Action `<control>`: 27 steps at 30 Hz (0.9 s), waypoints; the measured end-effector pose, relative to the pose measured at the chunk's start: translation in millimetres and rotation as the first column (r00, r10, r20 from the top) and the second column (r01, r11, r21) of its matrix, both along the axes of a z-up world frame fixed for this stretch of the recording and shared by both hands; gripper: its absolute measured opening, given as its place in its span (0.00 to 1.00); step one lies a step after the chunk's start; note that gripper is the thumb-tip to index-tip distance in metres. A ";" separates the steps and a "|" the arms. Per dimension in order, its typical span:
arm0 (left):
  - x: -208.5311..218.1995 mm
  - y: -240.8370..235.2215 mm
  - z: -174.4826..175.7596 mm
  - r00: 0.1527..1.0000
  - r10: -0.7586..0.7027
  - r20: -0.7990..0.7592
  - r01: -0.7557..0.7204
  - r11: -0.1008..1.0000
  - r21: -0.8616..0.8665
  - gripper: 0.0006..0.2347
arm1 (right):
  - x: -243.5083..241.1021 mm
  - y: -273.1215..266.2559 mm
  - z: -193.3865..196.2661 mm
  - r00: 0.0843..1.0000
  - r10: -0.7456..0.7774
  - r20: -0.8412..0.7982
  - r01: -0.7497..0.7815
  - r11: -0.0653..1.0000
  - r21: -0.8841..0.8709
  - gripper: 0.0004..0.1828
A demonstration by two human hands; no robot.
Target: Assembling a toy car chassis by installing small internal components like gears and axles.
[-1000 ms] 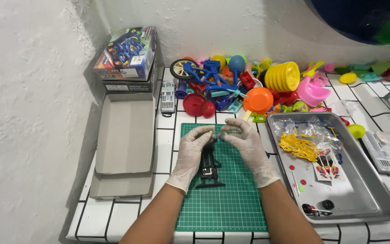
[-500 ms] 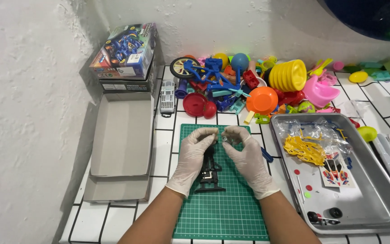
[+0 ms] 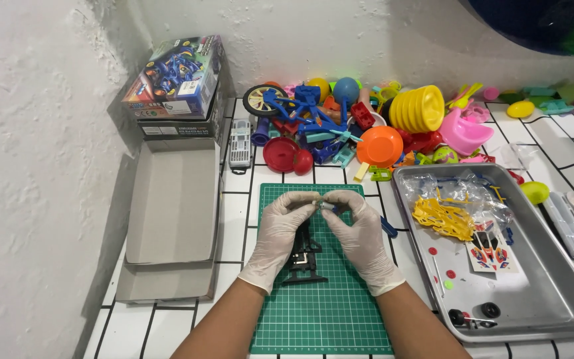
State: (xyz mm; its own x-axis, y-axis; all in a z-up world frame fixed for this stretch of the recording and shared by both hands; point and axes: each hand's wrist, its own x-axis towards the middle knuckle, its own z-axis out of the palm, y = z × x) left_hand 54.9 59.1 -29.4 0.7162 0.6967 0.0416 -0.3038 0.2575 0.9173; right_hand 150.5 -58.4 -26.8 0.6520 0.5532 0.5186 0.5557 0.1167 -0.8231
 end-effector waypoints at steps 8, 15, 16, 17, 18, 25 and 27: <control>0.7 1.6 -5.1 0.999 0.006 0.036 -0.006 1.000 -0.022 0.09 | -1.3 -1.6 6.6 1.000 0.027 0.014 -0.027 0.999 0.035 0.10; 0.7 0.9 -5.9 0.998 0.031 0.049 -0.031 1.000 -0.004 0.09 | 0.9 -2.1 0.6 0.999 0.035 0.004 -0.036 0.997 0.069 0.12; -0.1 -0.4 -3.7 0.998 0.038 0.050 -0.038 0.999 -0.005 0.09 | 0.4 -2.6 2.5 0.999 0.045 0.014 -0.046 0.997 0.060 0.12; -1.2 -1.6 -1.5 0.998 0.045 0.052 -0.045 0.999 -0.006 0.09 | -0.3 -3.0 4.3 0.998 0.055 0.024 -0.056 0.997 0.051 0.12; -1.4 -1.3 -1.7 0.998 0.045 0.051 -0.045 0.999 -0.006 0.09 | -1.4 -3.4 6.1 0.998 0.055 0.024 -0.056 0.997 0.052 0.12; -2.1 -1.8 -2.7 0.997 0.036 0.069 -0.036 0.999 -0.004 0.08 | -3.5 -5.9 9.4 0.996 0.087 0.022 -0.089 0.992 0.092 0.13; -3.2 -3.0 -1.9 0.996 0.033 0.077 -0.033 0.999 -0.006 0.08 | -2.3 -6.4 7.7 0.995 0.101 0.012 -0.101 0.989 0.106 0.12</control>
